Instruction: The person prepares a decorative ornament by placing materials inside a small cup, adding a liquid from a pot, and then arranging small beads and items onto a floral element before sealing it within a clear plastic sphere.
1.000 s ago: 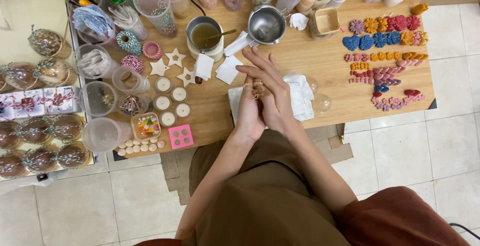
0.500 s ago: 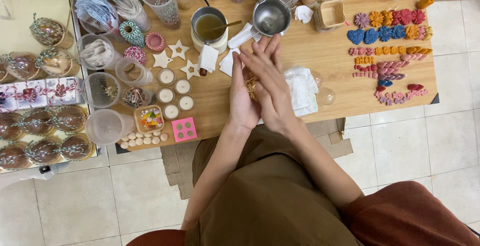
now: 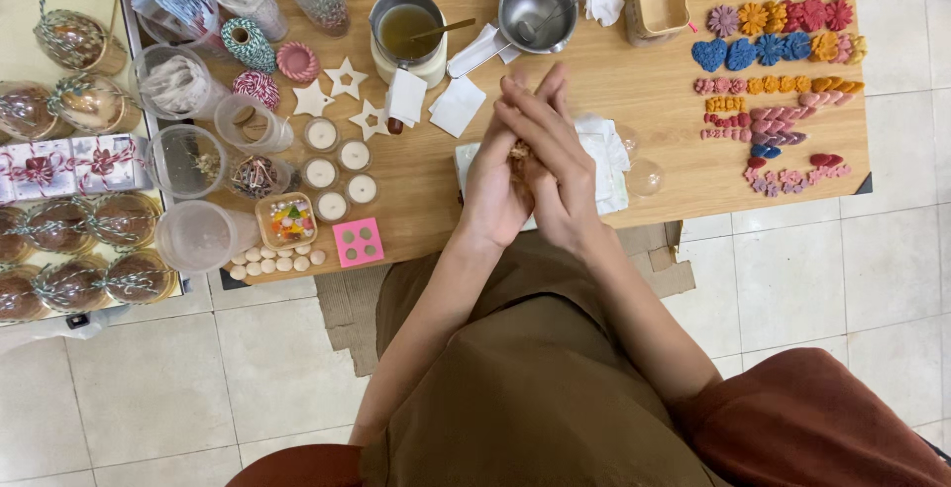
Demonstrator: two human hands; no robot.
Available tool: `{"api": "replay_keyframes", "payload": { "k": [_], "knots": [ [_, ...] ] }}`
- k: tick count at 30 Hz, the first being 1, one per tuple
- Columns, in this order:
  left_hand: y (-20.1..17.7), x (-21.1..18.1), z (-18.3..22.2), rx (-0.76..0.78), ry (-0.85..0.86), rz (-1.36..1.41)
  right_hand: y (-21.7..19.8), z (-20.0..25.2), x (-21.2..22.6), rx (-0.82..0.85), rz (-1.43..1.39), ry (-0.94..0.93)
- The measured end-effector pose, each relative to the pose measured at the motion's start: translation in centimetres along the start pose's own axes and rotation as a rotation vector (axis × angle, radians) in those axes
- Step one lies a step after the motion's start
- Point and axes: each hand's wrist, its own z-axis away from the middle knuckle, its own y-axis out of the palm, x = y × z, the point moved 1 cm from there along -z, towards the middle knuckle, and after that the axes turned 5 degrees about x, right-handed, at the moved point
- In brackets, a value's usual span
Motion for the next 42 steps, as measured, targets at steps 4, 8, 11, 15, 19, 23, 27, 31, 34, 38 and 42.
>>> {"api": "replay_keyframes", "payload": {
  "k": [4, 8, 11, 15, 19, 23, 27, 31, 34, 38, 42],
  "knots": [
    [0.3, 1.1, 0.0, 0.131, 0.084, -0.119, 0.9, 0.7, 0.1, 0.000, 0.008, -0.064],
    [-0.8, 2.3, -0.3, 0.023, -0.126, 0.010, 1.1, 0.1, -0.9, -0.021, 0.017, 0.069],
    [-1.5, 2.6, -0.3, -0.016, -0.147, 0.029, 0.5, -0.1, -1.6, -0.034, 0.054, 0.075],
    [-2.4, 1.9, -0.8, -0.144, -0.094, -0.058, 0.3, 0.2, -1.3, -0.004, 0.083, 0.041],
    [-2.0, 2.4, -0.5, 0.139, -0.029, 0.248, 0.6, 0.3, -0.7, 0.010, 0.147, -0.022],
    [-2.2, 2.8, -0.4, -0.007, -0.164, 0.054, 0.2, -0.4, -1.4, -0.005, 0.310, 0.095],
    [-1.9, 2.9, -0.9, -0.040, -0.189, 0.090, -0.4, -0.6, -1.5, 0.008, 0.126, 0.139],
    [-1.0, 3.4, -1.2, 0.136, -0.119, 0.008, 0.2, 0.3, -0.8, 0.054, 0.095, 0.009],
    [-0.6, 3.5, -0.8, 0.159, -0.111, -0.167, 0.1, 0.3, -1.8, -0.029, 0.044, 0.055],
    [-0.5, 2.5, -0.2, -0.024, -0.215, -0.045, -0.7, 0.7, -2.9, -0.026, 0.080, 0.165],
    [-0.7, 2.5, -0.7, -0.041, -0.179, 0.158, -0.2, 1.5, -2.8, 0.038, 0.108, 0.091]
  ]
}}
